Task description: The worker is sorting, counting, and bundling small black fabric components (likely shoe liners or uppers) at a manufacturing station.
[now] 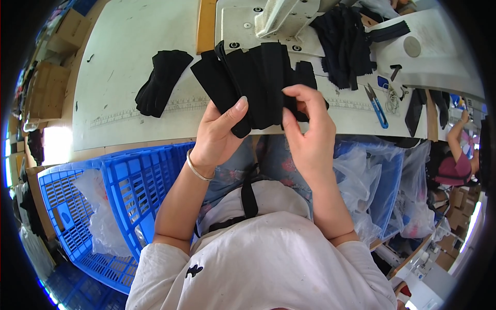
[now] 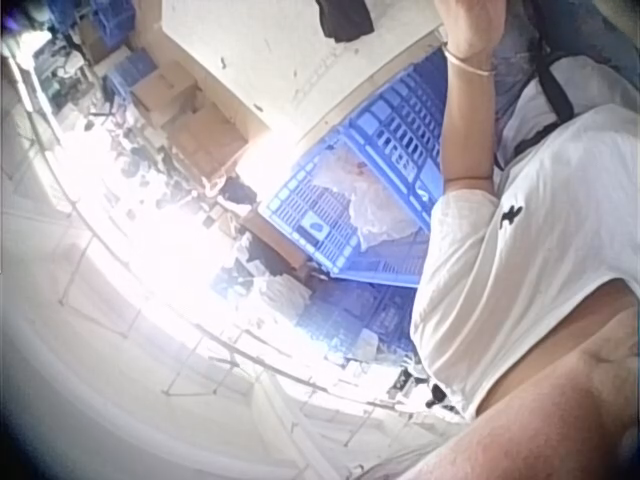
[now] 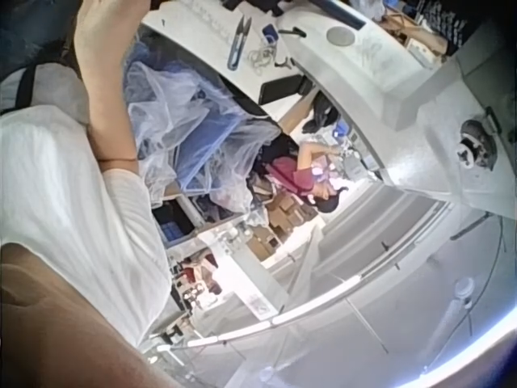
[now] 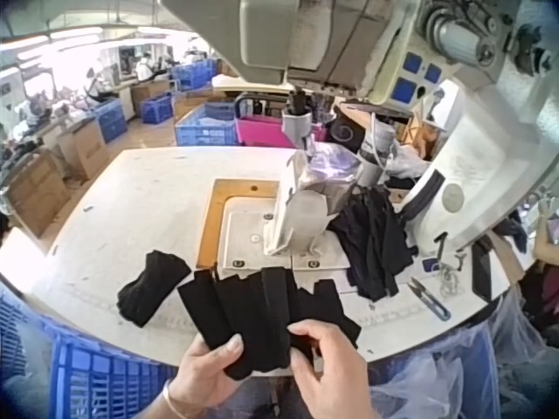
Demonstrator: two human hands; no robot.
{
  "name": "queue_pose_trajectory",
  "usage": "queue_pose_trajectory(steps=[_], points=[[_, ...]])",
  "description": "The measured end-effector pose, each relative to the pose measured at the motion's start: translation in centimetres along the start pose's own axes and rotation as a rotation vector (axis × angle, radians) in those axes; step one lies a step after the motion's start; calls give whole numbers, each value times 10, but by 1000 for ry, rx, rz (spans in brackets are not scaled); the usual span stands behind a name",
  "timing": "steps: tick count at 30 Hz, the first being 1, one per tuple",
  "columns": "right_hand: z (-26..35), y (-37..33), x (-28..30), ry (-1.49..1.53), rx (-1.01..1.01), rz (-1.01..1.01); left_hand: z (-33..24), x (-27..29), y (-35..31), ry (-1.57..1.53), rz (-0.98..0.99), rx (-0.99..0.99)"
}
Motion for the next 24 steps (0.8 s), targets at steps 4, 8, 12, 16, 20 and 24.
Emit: queue_pose_trajectory(steps=[4,8,12,16,20,24], points=[[10,0,-8,-93,106,18,1,0,1,16,32,-3],[9,-2,-6,-29,47,-80,2,-1,3,96,7,3],[13,3,-10,-124,184,9,3,1,3,92,-32,10],[7,4,-4,-81,119,-19,2,-1,4,104,-27,4],[5,9,8,-95,228,-10,-3,-6,6,96,-30,30],[3,15,37,-134,227,-64,-6,-12,7,15,-5,28]])
Point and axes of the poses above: each hand's wrist, its own y-axis towards the middle knuckle, its own x-axis out of the back of the hand, z = x × y, the point moved 9 cm from there along y, towards the middle knuckle, and after that the axes turned 14 degrees about y, right-handed, at the moved point
